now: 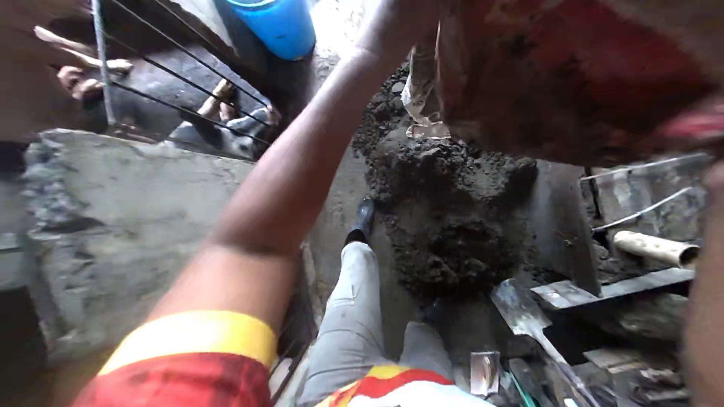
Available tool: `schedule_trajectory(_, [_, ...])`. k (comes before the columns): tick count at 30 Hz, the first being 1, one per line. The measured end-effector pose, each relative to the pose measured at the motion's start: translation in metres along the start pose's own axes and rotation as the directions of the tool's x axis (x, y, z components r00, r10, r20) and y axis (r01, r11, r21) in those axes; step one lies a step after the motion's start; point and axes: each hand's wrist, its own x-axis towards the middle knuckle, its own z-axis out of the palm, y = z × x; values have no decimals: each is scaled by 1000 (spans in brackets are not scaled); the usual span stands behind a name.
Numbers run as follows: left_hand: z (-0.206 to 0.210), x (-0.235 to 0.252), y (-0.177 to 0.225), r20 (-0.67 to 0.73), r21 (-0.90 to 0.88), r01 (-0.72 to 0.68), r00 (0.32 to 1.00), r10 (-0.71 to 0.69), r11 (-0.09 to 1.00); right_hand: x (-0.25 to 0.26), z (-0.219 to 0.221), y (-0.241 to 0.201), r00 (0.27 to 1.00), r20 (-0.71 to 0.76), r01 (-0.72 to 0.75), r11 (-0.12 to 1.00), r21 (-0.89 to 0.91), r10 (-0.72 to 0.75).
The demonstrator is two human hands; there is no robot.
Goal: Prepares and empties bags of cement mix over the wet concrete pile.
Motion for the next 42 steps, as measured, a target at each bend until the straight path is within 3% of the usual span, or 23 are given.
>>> schedule_trajectory(2, [8,-3,-3,135,175,-9,991,-15,984,-15,22,-35,1000,-10,-19,972,-232,18])
schedule_trajectory(5, [-4,-21,3,22,123,-79,997,77,989,-5,3,-48,989,116,109,976,-189,-88])
schedule_trajectory(7, [0,-31,3,22,145,-96,995,94,985,-13,14,-56,998,41,57,951,-302,-47])
schedule_trajectory(9, [10,-36,3,161,228,-85,986,49,970,-37,27,-75,998,-7,-53,905,-422,56])
schedule_trajectory(11, [8,-40,10,144,145,-41,989,20,989,-48,23,-85,995,-87,-77,922,-380,47])
schedule_trajectory(13, [14,-49,1,109,67,-10,994,3,998,-70,16,-71,992,-82,-118,908,-402,93])
schedule_trajectory(15, [20,-60,5,218,210,28,973,-75,977,-77,7,-53,989,-26,-142,881,-451,147])
schedule_trajectory(19, [23,-71,-1,237,157,-4,971,-33,988,-101,-21,-27,986,-54,-170,925,-341,161])
schedule_trajectory(22, [36,-81,3,389,281,-34,918,-82,959,-110,-36,-17,974,32,-190,886,-422,224])
schedule_trajectory(23, [34,-85,6,409,273,-34,909,-84,961,-112,-38,-23,978,4,-193,913,-359,209])
schedule_trajectory(25, [27,-103,16,368,74,11,929,-37,997,-124,-49,-20,980,-74,-191,978,-82,185])
schedule_trajectory(27, [37,-129,23,392,-102,47,920,-3,994,-141,-64,0,966,-81,-250,966,-64,245])
schedule_trajectory(30, [63,-155,35,516,2,24,857,-21,1000,-146,-76,25,948,-74,-317,917,-244,308])
schedule_trajectory(33, [97,-179,49,600,-2,-50,799,41,999,-172,-98,47,953,-109,-295,944,-148,281])
schedule_trajectory(36, [122,-200,72,615,-72,-70,782,100,995,-198,-116,85,965,-97,-246,969,-24,243])
schedule_trajectory(38, [136,-213,88,614,-99,-83,779,126,992,-210,-120,102,950,-175,-258,966,28,258])
schedule_trajectory(40, [140,-227,104,615,-44,-105,781,110,994,-218,-124,112,925,-249,-287,957,35,286])
schedule_trajectory(42, [135,-245,113,584,47,-150,806,94,988,-228,-134,114,928,-232,-295,955,13,290])
